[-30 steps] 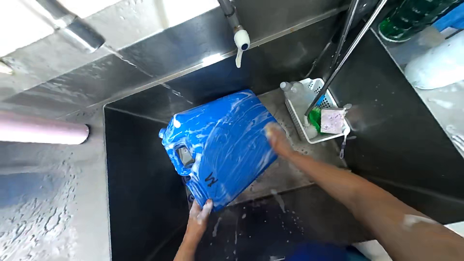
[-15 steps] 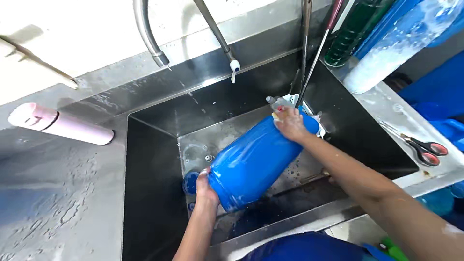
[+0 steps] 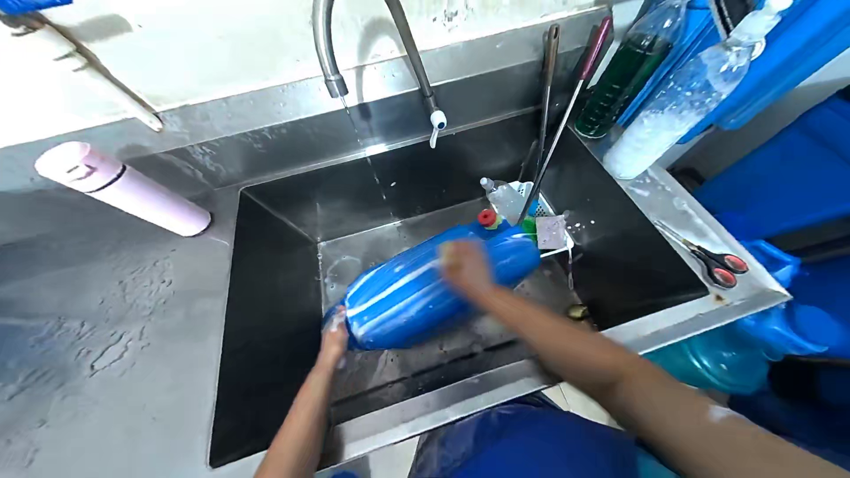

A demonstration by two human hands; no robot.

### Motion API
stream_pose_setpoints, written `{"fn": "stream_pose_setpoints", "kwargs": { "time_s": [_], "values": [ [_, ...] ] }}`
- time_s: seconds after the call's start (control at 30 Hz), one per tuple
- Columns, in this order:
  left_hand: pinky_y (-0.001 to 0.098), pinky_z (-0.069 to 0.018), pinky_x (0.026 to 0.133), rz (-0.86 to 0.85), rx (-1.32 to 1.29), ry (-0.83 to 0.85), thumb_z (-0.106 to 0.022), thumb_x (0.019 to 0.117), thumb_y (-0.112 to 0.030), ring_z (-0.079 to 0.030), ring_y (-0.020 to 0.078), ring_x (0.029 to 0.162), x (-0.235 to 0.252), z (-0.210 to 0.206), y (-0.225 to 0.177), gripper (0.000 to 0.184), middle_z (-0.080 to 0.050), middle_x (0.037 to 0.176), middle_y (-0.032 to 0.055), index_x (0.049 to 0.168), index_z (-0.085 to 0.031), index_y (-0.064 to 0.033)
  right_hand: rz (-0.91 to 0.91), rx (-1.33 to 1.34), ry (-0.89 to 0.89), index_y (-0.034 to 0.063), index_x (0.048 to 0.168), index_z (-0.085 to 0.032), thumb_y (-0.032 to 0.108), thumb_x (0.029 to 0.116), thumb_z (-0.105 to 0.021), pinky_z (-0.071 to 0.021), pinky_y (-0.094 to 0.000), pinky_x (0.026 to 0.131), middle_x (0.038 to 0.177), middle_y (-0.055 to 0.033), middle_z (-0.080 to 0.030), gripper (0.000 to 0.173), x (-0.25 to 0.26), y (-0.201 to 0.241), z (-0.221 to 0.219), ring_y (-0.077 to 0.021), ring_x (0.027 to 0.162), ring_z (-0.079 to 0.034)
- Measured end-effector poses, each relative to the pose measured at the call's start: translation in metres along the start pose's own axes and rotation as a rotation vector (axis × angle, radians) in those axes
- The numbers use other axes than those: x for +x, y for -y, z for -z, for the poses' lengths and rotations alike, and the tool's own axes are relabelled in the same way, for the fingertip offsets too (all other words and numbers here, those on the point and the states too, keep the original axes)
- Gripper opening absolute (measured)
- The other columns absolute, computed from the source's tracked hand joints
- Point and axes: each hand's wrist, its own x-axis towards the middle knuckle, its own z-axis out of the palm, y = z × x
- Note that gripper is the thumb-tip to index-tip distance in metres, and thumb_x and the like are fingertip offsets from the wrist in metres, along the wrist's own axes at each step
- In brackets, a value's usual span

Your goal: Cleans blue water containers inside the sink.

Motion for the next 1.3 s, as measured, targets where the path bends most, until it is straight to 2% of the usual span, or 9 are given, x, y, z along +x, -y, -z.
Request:
{"fn": "stream_pose_setpoints", "kwargs": {
  "time_s": [0.1, 0.37, 0.53, 0.73, 0.83, 0.93, 1.13, 1.2, 1.3],
  "values": [
    [0.0455, -0.0452, 0.107, -0.009, 0.014, -0.01, -0.024, 0.1129, -0.023, -0.057, 0.0285, 0.125, 0.017, 0.037, 0.012, 0.05, -0.055, 0.139, 0.0284, 0.141, -0.047, 0.0114, 0.389, -0.003, 0.261, -0.0023, 0.144, -0.055, 0.032, 0.1031, -0.057, -0.032, -0.0599, 0.116, 0.153, -0.0235, -0.05, 0.053, -0.025, 0.072, -0.031, -0.0407, 0.146, -0.042],
    [0.0444, -0.044, 0.107, 0.049, 0.07, -0.016, -0.023, 0.1126, -0.026, -0.056, 0.0263, 0.127, 0.01, 0.064, 0.02, 0.052, -0.054, 0.142, 0.0268, 0.145, -0.046, 0.0079, 0.176, -0.263, 0.61, 0.0037, 0.15, -0.049, 0.058, 0.103, -0.047, 0.0071, -0.0745, 0.118, 0.171, -0.013, -0.022, 0.072, -0.032, -0.033, 0.057, -0.0375, 0.159, -0.005],
    [0.0352, -0.0467, 0.102, 0.076, -0.072, -0.048, -0.019, 0.1106, -0.019, -0.058, 0.0153, 0.12, 0.009, 0.062, 0.021, 0.049, -0.055, 0.14, 0.0199, 0.148, -0.04, 0.0058, 0.072, -0.034, 0.528, 0.0022, 0.128, -0.07, 0.033, 0.0997, -0.063, -0.001, -0.0722, 0.12, 0.164, -0.0189, -0.035, 0.043, -0.047, -0.083, 0.091, -0.0394, 0.157, -0.018],
    [0.0258, -0.0589, 0.072, 0.143, -0.287, -0.069, -0.026, 0.1124, -0.024, -0.068, 0.0037, 0.081, -0.012, 0.029, -0.056, 0.036, -0.069, 0.093, -0.0029, 0.127, -0.054, -0.0061, -0.118, 0.014, 0.372, -0.0045, 0.13, -0.062, 0.017, 0.0919, -0.078, -0.0471, -0.0627, 0.101, 0.119, -0.0294, -0.067, 0.047, 0.036, -0.109, 0.152, -0.0453, 0.113, -0.064],
    [0.0282, -0.0579, 0.063, 0.226, -0.364, -0.015, -0.032, 0.1112, -0.024, -0.067, 0.0083, 0.072, 0.001, -0.01, -0.135, 0.028, -0.067, 0.081, -0.0012, 0.11, -0.057, -0.0107, 0.31, 0.142, 0.368, 0.0018, 0.14, -0.057, 0.053, 0.0786, -0.082, -0.0408, -0.0562, 0.112, 0.137, -0.0211, -0.061, 0.084, 0.05, 0.023, 0.065, -0.035, 0.13, -0.056],
    [0.0181, -0.0493, 0.053, 0.198, -0.294, -0.088, -0.032, 0.1107, -0.019, -0.058, 0.0018, 0.059, 0.024, -0.028, -0.171, 0.025, -0.058, 0.071, -0.0051, 0.099, -0.053, -0.0119, 0.61, 0.248, 0.217, -0.0008, 0.121, -0.071, 0.039, 0.0943, -0.07, -0.0382, -0.0549, 0.113, 0.127, -0.0223, -0.067, 0.048, 0.06, 0.131, 0.023, -0.0381, 0.129, -0.057],
    [0.0276, -0.0554, 0.062, 0.166, -0.402, -0.325, -0.032, 0.1072, -0.012, -0.062, 0.0086, 0.068, 0.057, -0.019, -0.12, 0.022, -0.06, 0.079, 0.0012, 0.103, -0.053, -0.0066, -0.118, 0.099, -0.076, -0.0087, 0.14, -0.054, 0.027, 0.105, -0.051, -0.0358, -0.0668, 0.112, 0.145, -0.0335, -0.051, 0.05, 0.165, -0.1, 0.009, -0.0495, 0.137, -0.048],
    [0.0276, -0.055, 0.062, 0.175, -0.427, -0.337, -0.031, 0.1079, -0.013, -0.062, 0.009, 0.068, 0.066, -0.025, -0.123, 0.021, -0.059, 0.079, 0.0017, 0.103, -0.051, -0.0075, -0.221, 0.156, 0.034, -0.0109, 0.142, -0.047, 0.031, 0.1062, -0.05, -0.0309, -0.0669, 0.116, 0.15, -0.0369, -0.041, 0.056, 0.152, -0.086, -0.015, -0.0527, 0.143, -0.038],
    [0.0274, -0.0587, 0.072, 0.044, -0.304, -0.252, -0.04, 0.1079, -0.01, -0.067, 0.0079, 0.079, 0.057, -0.04, -0.125, 0.024, -0.063, 0.095, 0.0044, 0.128, -0.048, 0.0011, 0.348, 0.233, 0.121, -0.0102, 0.108, -0.071, 0.03, 0.0964, -0.066, -0.0488, -0.0601, 0.099, 0.114, -0.0332, -0.066, 0.042, 0.073, 0.043, -0.026, -0.0481, 0.117, -0.062]
  ]
}}
